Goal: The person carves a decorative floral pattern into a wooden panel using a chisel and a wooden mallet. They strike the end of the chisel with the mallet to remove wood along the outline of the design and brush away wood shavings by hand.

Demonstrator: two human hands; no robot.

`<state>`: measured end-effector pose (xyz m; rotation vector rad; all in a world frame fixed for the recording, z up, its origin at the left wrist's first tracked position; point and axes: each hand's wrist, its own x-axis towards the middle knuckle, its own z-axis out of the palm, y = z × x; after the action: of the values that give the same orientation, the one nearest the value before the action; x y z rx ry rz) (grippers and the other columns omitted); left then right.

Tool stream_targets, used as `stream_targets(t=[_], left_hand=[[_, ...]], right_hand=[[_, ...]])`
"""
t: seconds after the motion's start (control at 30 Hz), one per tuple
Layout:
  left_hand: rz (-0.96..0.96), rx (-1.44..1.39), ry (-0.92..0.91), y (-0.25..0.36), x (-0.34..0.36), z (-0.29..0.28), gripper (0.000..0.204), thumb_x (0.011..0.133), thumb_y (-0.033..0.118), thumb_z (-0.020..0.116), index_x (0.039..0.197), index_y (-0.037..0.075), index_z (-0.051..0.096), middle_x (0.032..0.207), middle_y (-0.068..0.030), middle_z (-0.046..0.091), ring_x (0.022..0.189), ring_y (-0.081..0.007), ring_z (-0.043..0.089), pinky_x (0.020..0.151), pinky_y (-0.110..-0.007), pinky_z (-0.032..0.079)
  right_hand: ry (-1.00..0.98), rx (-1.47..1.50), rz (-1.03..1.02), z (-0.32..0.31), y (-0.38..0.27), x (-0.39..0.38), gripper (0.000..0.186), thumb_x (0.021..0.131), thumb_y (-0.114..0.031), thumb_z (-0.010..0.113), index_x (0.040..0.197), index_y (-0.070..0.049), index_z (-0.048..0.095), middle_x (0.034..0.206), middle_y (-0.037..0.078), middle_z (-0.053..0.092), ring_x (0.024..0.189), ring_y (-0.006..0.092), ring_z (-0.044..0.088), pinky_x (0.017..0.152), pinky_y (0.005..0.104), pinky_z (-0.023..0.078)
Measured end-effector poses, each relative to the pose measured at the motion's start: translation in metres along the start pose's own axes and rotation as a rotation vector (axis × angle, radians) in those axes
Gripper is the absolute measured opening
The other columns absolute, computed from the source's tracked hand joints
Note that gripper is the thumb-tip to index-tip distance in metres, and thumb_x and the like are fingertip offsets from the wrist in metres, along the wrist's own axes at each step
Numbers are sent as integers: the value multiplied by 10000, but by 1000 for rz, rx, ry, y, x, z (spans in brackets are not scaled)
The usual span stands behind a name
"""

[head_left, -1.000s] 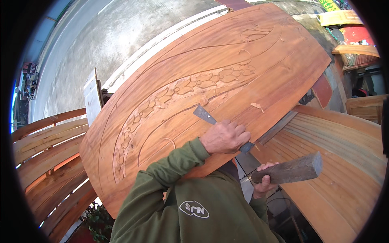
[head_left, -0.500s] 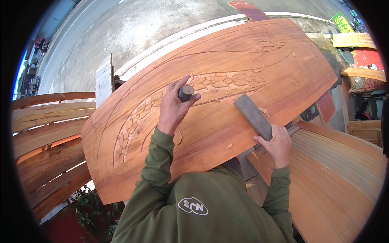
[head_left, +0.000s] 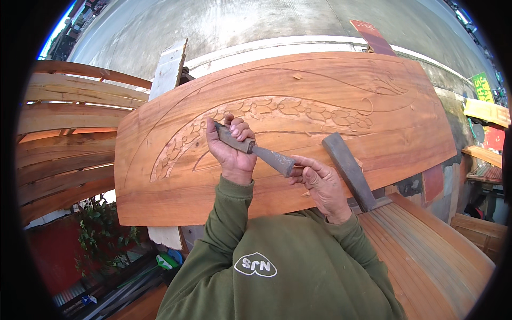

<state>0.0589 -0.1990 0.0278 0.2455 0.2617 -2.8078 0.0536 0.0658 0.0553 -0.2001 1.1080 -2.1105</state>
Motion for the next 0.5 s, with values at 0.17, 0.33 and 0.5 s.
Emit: stream_targets(t=[0.17, 0.33, 0.5], left_hand=[[126, 30, 12, -14, -13, -5, 490, 1045, 524, 710, 1047, 35, 671, 813, -55, 535, 702, -170, 554, 590, -287, 481], [228, 122, 36, -24, -21, -3, 500, 1036, 535, 719, 1030, 37, 669, 807, -60, 535, 703, -177, 554, 588, -289, 482], [228, 98, 72, -33, -22, -3, 504, 1032, 539, 719, 998, 38, 668, 800, -65, 537, 707, -180, 560, 585, -294, 491]], right_hand=[[-145, 231, 117, -2, 5, 10, 417, 1119, -231, 676, 1446, 30, 670, 1278, 141, 765, 1163, 241, 742, 1025, 403, 609], [-183, 316, 136, -21, 8, 10, 313, 1085, -172, 720, 1358, -19, 733, 1269, 144, 776, 1170, 263, 751, 1021, 408, 619], [-199, 379, 123, -24, 9, 11, 254, 1065, -151, 745, 1294, -44, 761, 1248, 136, 784, 1145, 264, 762, 1002, 412, 631]])
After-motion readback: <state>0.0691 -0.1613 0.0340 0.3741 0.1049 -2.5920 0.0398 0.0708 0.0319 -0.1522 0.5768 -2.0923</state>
